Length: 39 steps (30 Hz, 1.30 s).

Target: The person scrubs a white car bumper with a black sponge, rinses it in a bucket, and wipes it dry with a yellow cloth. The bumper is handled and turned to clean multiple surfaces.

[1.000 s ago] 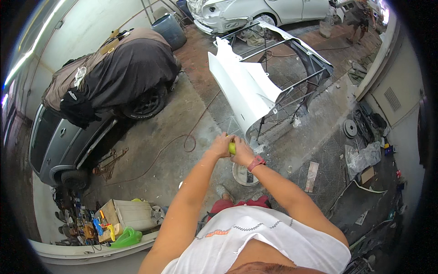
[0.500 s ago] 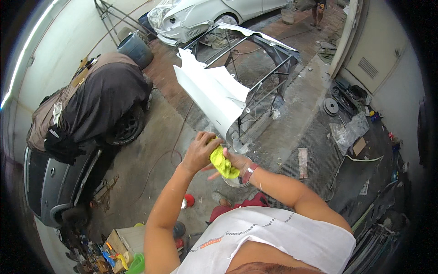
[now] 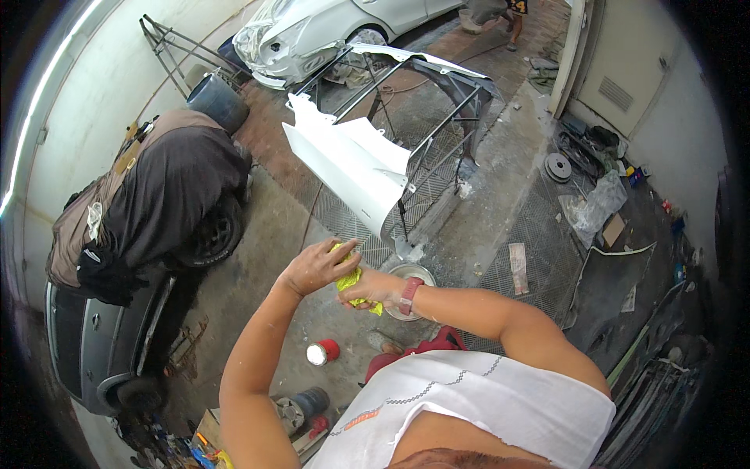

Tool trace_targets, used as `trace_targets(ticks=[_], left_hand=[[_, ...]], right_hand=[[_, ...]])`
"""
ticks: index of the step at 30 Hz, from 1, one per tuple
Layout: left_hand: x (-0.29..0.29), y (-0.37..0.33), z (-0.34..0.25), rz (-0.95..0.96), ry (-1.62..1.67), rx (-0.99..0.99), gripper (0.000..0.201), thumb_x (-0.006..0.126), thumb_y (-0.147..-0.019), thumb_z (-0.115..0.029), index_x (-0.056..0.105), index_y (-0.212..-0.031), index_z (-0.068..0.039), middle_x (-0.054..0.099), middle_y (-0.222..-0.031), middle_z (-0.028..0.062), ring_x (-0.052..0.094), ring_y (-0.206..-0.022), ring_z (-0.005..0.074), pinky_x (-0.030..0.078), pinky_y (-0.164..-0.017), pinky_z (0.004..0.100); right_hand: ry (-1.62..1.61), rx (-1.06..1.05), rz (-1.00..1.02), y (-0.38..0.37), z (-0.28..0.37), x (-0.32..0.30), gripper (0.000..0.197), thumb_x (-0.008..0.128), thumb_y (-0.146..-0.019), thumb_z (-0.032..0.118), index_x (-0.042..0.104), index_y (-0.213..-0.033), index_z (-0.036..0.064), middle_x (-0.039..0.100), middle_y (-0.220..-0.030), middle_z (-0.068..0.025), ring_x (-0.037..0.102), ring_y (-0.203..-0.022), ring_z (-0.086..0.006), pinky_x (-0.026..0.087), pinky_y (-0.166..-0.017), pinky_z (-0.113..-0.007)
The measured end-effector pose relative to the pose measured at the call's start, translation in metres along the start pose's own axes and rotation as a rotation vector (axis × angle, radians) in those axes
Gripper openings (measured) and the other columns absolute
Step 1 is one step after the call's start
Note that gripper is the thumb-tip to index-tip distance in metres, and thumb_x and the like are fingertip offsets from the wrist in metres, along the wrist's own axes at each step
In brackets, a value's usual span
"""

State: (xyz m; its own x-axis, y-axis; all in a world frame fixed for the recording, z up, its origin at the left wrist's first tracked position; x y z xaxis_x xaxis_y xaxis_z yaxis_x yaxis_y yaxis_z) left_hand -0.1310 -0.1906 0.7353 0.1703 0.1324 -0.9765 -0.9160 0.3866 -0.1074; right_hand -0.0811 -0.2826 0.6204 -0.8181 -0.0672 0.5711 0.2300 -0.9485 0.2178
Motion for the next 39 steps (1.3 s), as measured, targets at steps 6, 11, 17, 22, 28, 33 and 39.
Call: trace_targets(ticks=[6,11,17,22,28,33,39], left_hand=[[0.069,0.031,0.0,0.213,-0.004,-0.302,0.036,0.071,-0.087,-0.014,0.066,-0.123,-0.013,0.067,-0.114,0.0076,0.071,-0.098,0.0311,0.063,-0.079,0.0401],[0.133,0.039,0.005,0.409,0.012,-0.655,0.024,0.069,-0.093,-0.012,0.069,-0.117,-0.014,0.07,-0.11,0.0102,0.075,-0.099,0.0354,0.064,-0.081,0.0432],[0.154,0.034,0.007,0.527,0.134,-0.904,0.024,0.074,-0.09,-0.012,0.068,-0.114,-0.012,0.07,-0.111,0.0165,0.074,-0.104,0.0387,0.063,-0.089,0.0491],[0.133,0.032,0.015,0.259,0.326,-1.123,0.045,0.082,-0.08,-0.012,0.065,-0.121,-0.006,0.066,-0.124,0.0228,0.067,-0.118,0.045,0.056,-0.1,0.0523],[0.112,0.027,-0.003,-0.241,0.174,-1.056,0.048,0.08,-0.078,0.001,0.061,-0.122,-0.003,0.062,-0.134,0.0241,0.064,-0.12,0.0493,0.055,-0.1,0.0537],[0.121,0.014,-0.036,-0.38,0.331,-1.014,0.051,0.079,-0.077,0.006,0.064,-0.125,-0.004,0.067,-0.132,0.0213,0.065,-0.12,0.0465,0.055,-0.099,0.0504],[0.098,0.018,-0.028,-0.578,0.429,-1.045,0.05,0.083,-0.075,0.002,0.068,-0.122,-0.006,0.074,-0.116,0.0126,0.07,-0.111,0.039,0.056,-0.094,0.0467]], right_hand=[[0.616,-0.364,-0.43,-0.048,-0.035,-0.039,0.043,0.083,-0.081,0.014,0.062,-0.116,0.0003,0.074,-0.089,-0.0118,0.073,-0.081,-0.0283,0.058,-0.075,-0.041],[0.732,-0.349,-0.62,-0.065,-0.06,-0.058,0.048,0.081,-0.084,0.019,0.062,-0.127,0.0053,0.077,-0.1,-0.0215,0.074,-0.101,-0.0437,0.058,-0.087,-0.05],[0.984,-0.205,-0.683,-0.062,-0.055,-0.077,0.053,0.082,-0.088,0.031,0.06,-0.132,0.0125,0.076,-0.107,-0.0259,0.071,-0.106,-0.0482,0.057,-0.09,-0.057],[1.127,-0.321,-0.762,-0.042,-0.037,-0.093,0.07,0.084,-0.09,0.037,0.048,-0.144,0.0108,0.065,-0.137,-0.0295,0.067,-0.122,-0.0439,0.054,-0.101,-0.054],[-0.198,0.002,-0.515,-0.04,-0.06,-0.113,0.093,0.07,-0.099,0.065,0.034,-0.162,0.0064,0.059,-0.14,-0.0196,0.062,-0.13,-0.0312,0.052,-0.107,-0.049],[-0.703,-0.47,-0.623,-0.035,-0.029,-0.118,0.072,0.057,-0.107,0.064,0.046,-0.149,0.0062,0.063,-0.115,-0.012,0.066,-0.11,-0.0241,0.056,-0.095,-0.044],[-0.486,-0.614,-0.48,-0.018,0.014,-0.069,0.04,0.053,-0.116,0.037,0.055,-0.142,0.007,0.066,-0.08,-0.0036,0.07,-0.091,-0.0209,0.057,-0.088,-0.037]])
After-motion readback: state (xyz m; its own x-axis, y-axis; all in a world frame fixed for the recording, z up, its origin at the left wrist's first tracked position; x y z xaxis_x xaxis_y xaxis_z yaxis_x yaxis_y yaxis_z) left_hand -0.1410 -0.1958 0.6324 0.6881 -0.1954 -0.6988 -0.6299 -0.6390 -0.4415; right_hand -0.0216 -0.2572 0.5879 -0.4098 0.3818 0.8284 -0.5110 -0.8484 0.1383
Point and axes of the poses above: each hand's wrist, its own y-axis away from the middle knuckle, its own x-axis out of the palm, z = x × y, the point moved 5 cm from there along -y, towards the middle knuckle
